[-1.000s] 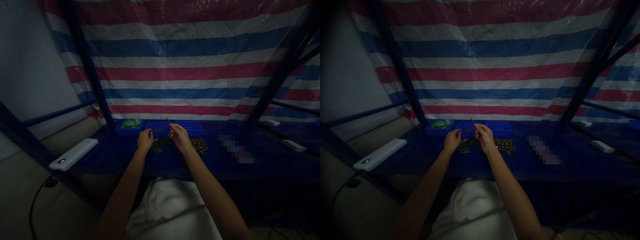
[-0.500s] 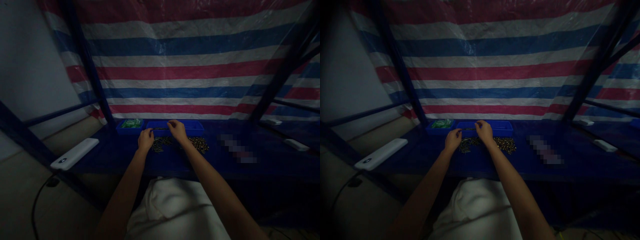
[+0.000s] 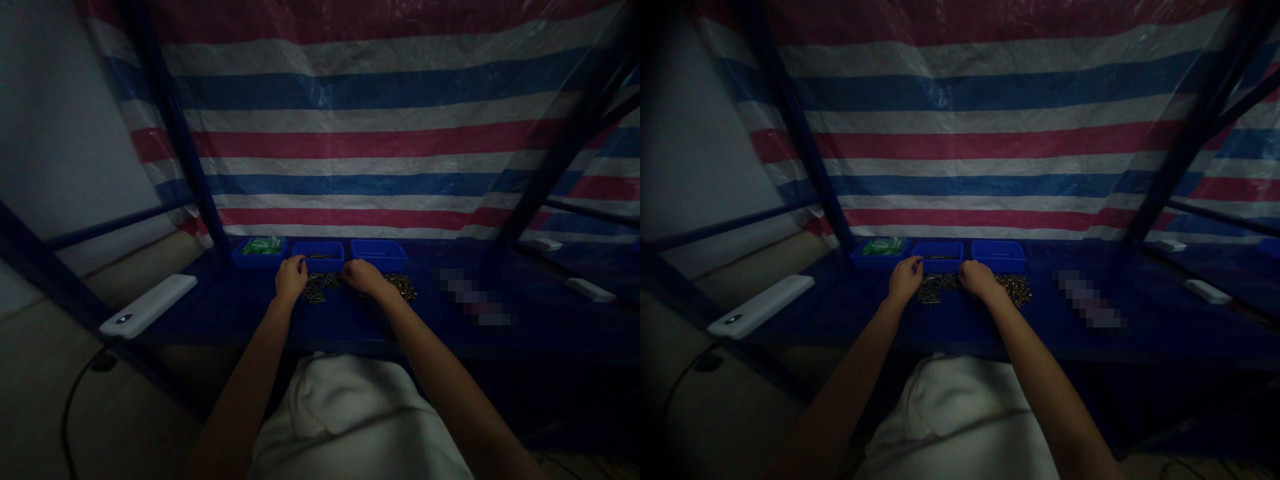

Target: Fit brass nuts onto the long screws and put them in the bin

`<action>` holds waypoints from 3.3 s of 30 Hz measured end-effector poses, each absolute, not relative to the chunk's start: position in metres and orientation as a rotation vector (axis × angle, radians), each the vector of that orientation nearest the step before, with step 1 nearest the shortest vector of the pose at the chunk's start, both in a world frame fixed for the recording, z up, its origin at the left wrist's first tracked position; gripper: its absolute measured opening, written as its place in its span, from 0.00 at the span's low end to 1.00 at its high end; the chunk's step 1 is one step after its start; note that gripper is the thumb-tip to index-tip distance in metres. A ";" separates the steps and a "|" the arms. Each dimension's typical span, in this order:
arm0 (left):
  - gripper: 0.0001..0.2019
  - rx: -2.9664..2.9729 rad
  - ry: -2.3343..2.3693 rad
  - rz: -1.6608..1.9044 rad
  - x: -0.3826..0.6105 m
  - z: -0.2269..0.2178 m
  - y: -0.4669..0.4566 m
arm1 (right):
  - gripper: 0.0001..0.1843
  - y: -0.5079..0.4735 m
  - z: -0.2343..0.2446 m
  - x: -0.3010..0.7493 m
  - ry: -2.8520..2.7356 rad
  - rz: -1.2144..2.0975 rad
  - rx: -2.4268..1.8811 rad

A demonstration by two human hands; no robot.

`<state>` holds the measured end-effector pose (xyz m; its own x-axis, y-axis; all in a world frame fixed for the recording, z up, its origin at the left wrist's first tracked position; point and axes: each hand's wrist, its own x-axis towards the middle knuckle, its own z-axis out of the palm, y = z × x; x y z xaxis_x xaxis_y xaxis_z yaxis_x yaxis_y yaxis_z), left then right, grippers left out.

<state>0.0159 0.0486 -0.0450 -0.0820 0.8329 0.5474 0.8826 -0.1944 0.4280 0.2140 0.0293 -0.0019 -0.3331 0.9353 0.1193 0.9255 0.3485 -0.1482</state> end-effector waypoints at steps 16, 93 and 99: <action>0.13 -2.121 -1.810 -1.261 0.018 -0.044 0.047 | 0.13 0.025 0.002 0.214 -2.482 0.027 -1.768; 0.18 -2.086 -1.998 -1.004 0.020 -0.041 0.044 | 0.16 0.021 -0.036 0.225 -2.462 -0.303 -1.636; 0.18 -2.060 -2.041 -0.957 0.021 -0.039 0.042 | 0.16 0.021 -0.036 0.230 -2.470 -0.365 -1.607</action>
